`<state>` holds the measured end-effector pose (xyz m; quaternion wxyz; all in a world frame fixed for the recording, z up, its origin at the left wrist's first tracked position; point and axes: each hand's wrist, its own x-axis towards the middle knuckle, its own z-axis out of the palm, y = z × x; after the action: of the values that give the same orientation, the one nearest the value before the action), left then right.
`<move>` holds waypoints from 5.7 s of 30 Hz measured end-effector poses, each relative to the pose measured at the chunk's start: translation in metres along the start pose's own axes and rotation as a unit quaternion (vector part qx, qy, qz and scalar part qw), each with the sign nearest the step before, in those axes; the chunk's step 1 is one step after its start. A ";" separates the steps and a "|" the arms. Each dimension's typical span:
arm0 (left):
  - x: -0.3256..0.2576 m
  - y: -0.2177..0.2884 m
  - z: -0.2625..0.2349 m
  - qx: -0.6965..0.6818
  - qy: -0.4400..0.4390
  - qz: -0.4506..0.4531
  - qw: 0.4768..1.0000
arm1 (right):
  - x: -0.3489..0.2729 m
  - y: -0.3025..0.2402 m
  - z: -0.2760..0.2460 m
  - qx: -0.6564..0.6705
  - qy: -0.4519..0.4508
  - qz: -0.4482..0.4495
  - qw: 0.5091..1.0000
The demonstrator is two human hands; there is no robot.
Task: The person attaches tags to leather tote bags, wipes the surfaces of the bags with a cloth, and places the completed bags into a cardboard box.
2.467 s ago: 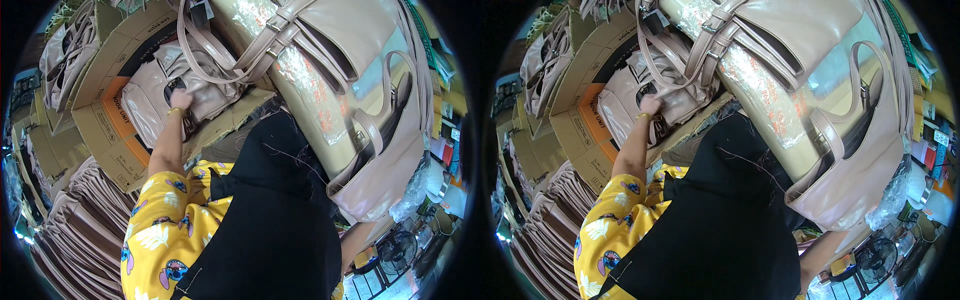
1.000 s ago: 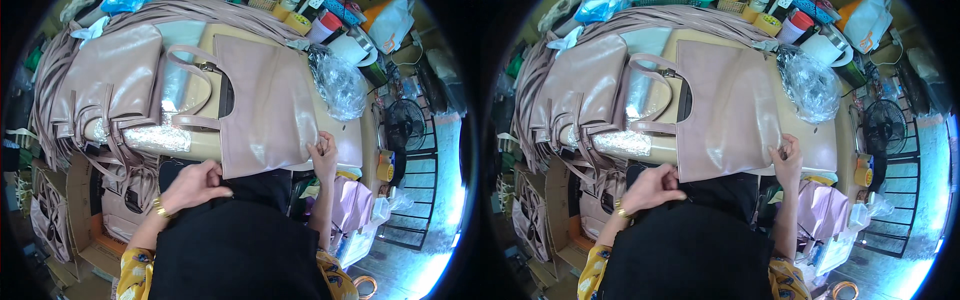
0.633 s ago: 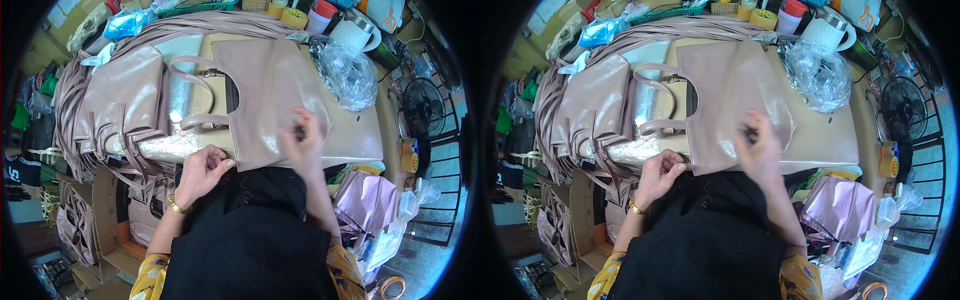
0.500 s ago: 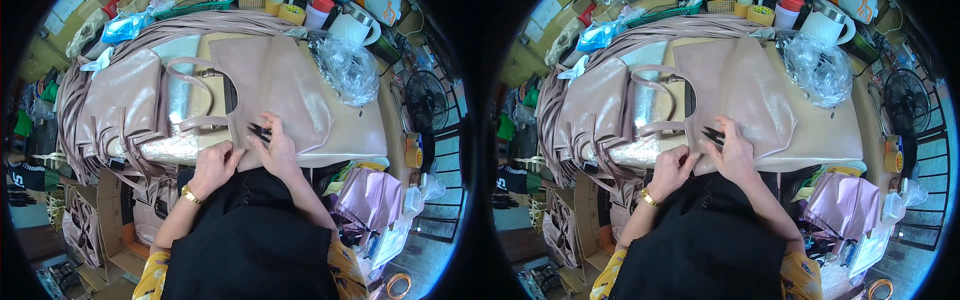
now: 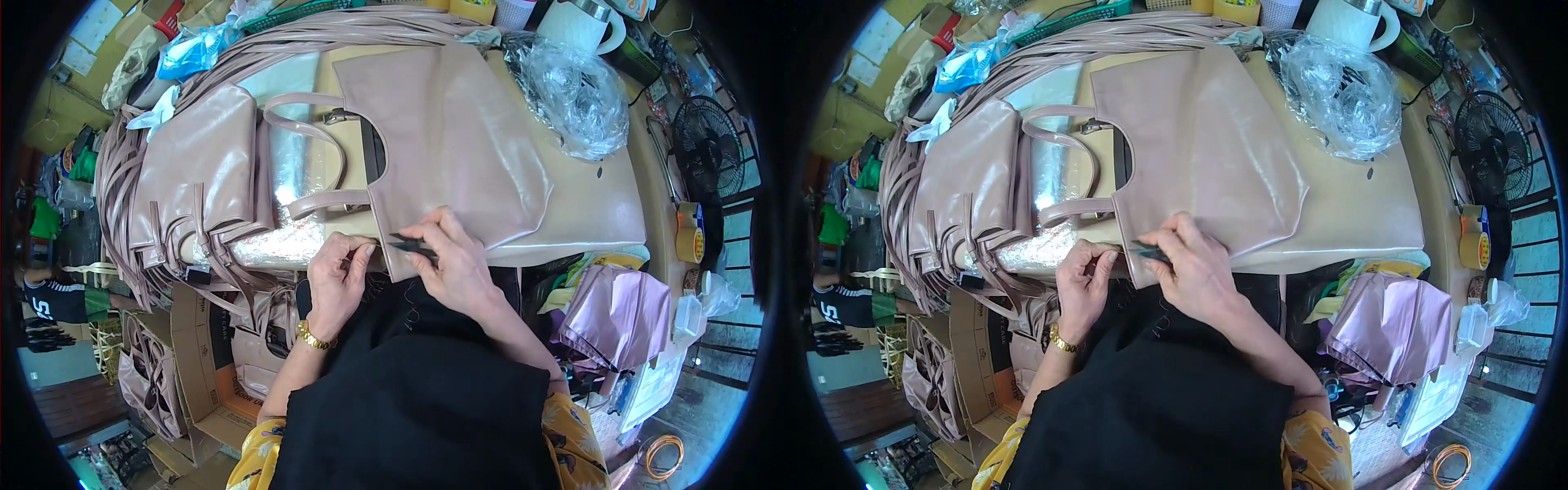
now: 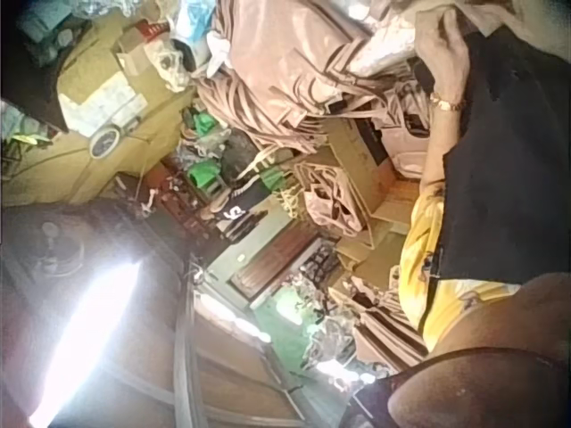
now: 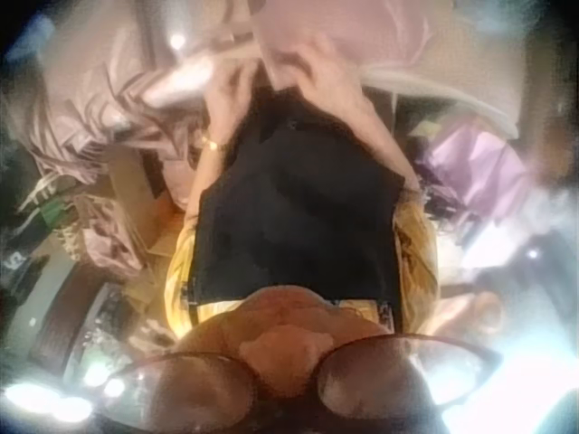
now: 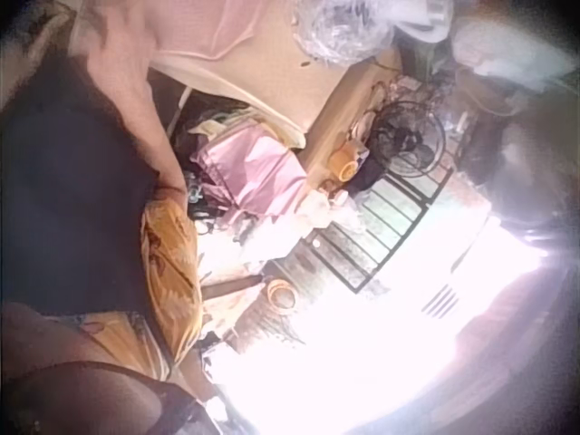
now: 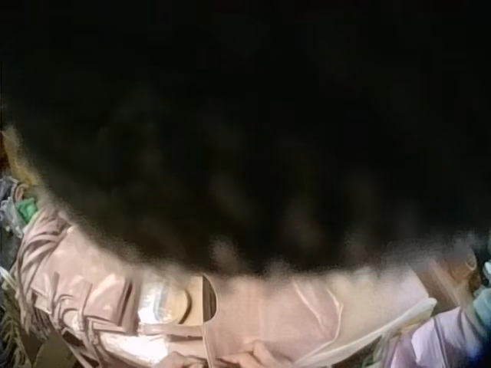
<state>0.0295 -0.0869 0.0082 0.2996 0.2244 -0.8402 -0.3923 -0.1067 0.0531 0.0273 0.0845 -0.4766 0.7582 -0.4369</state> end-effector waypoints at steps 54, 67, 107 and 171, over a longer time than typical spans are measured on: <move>-0.020 -0.022 -0.003 0.019 -0.081 0.203 0.976 | -0.045 0.008 0.011 -0.028 0.063 -0.093 0.993; -0.043 -0.014 0.018 -0.100 0.010 0.033 0.994 | -0.047 0.010 0.017 -0.026 0.091 -0.081 0.992; -0.024 -0.023 -0.016 -0.072 -0.006 0.082 0.994 | -0.048 0.015 0.035 -0.016 0.173 -0.116 0.978; 0.039 -0.004 0.060 -0.195 -0.146 0.072 0.967 | 0.003 -0.022 -0.058 -0.290 -0.055 -0.026 0.955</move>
<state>-0.0384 -0.0817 -0.0127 0.2387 0.0412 -0.7961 -0.5546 -0.1253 0.0813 0.0796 -0.0268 -0.5238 0.8336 -0.1735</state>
